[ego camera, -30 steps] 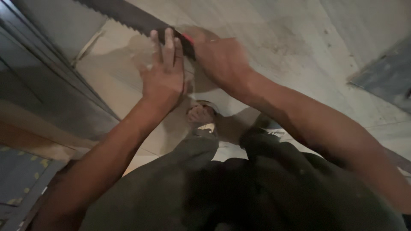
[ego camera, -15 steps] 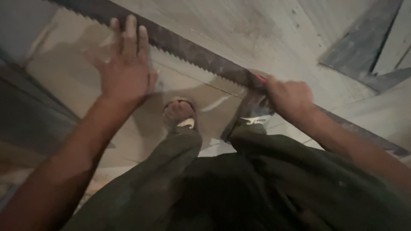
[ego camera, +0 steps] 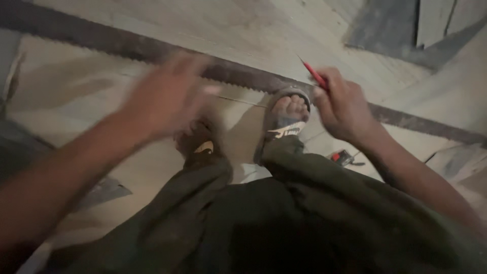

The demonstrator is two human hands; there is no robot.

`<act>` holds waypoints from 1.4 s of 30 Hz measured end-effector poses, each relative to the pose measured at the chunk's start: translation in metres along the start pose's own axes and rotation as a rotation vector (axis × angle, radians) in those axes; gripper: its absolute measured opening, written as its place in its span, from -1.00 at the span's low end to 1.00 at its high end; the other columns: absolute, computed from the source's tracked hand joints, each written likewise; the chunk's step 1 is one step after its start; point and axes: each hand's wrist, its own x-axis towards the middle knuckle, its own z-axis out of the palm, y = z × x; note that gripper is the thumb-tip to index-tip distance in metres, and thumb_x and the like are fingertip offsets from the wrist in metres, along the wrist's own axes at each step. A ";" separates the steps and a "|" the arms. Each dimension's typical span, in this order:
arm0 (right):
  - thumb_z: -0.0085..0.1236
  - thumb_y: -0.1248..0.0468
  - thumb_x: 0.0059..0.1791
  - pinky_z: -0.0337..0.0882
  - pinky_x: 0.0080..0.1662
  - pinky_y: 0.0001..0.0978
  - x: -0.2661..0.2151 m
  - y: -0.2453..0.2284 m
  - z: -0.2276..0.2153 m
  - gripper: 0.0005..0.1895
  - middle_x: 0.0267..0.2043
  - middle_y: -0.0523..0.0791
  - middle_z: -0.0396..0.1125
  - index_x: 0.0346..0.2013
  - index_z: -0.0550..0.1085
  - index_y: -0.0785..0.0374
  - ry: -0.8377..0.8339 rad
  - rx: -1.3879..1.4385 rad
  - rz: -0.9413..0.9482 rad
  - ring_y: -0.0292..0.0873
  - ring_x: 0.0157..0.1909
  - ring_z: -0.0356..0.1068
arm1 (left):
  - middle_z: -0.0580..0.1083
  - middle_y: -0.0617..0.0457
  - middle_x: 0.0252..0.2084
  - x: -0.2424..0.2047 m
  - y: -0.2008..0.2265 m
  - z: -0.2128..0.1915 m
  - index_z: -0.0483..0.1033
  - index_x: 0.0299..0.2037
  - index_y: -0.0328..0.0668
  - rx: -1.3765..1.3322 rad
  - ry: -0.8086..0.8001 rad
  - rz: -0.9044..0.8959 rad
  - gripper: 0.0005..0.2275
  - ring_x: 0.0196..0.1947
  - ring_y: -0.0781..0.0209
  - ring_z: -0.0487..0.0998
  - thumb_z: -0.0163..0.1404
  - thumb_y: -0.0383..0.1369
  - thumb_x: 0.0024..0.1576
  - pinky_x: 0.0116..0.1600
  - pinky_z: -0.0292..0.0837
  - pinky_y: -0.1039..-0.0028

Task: The person uses a long saw blade as a guide and a utility knife to score and cut thin flooring tiles, handling various tile pieces and measuring tools on the floor.

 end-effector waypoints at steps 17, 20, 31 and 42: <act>0.37 -0.20 -0.06 -0.44 0.47 0.34 -0.048 0.131 0.073 0.26 0.63 0.22 -0.50 0.59 -0.20 0.31 0.220 -0.235 0.434 0.28 0.64 -0.53 | 0.53 -0.22 -0.30 0.138 0.097 0.091 0.42 -0.16 -0.25 0.117 0.035 0.272 -0.88 -0.33 -0.24 0.61 -0.12 -0.40 0.19 -0.27 0.52 0.00; 0.32 -0.26 -0.02 -0.54 0.50 0.30 -0.057 0.151 0.090 0.25 0.65 0.18 -0.54 0.62 -0.21 0.26 0.213 -0.224 0.427 0.25 0.66 -0.60 | 0.53 -0.17 -0.34 0.142 0.112 0.117 0.43 -0.21 -0.22 0.192 0.028 0.351 -0.89 -0.38 -0.17 0.62 -0.06 -0.38 0.13 -0.34 0.52 0.05; 0.23 -0.29 0.01 -0.60 0.47 0.29 -0.062 0.160 0.078 0.19 0.64 0.22 -0.59 0.62 -0.19 0.22 0.140 -0.187 0.364 0.27 0.65 -0.66 | 0.50 -0.05 -0.40 0.168 0.145 0.158 0.47 -0.28 -0.14 0.436 0.194 0.430 -0.85 -0.41 -0.01 0.61 0.12 -0.29 0.06 -0.39 0.53 0.24; 0.23 -0.32 0.02 -0.62 0.46 0.30 -0.060 0.160 0.077 0.20 0.64 0.20 -0.61 0.62 -0.21 0.21 0.147 -0.201 0.346 0.25 0.65 -0.68 | 0.53 -0.10 -0.38 0.174 0.148 0.149 0.49 -0.26 -0.18 0.355 -0.021 0.396 -0.76 -0.37 -0.07 0.62 0.12 -0.22 -0.02 -0.35 0.53 0.20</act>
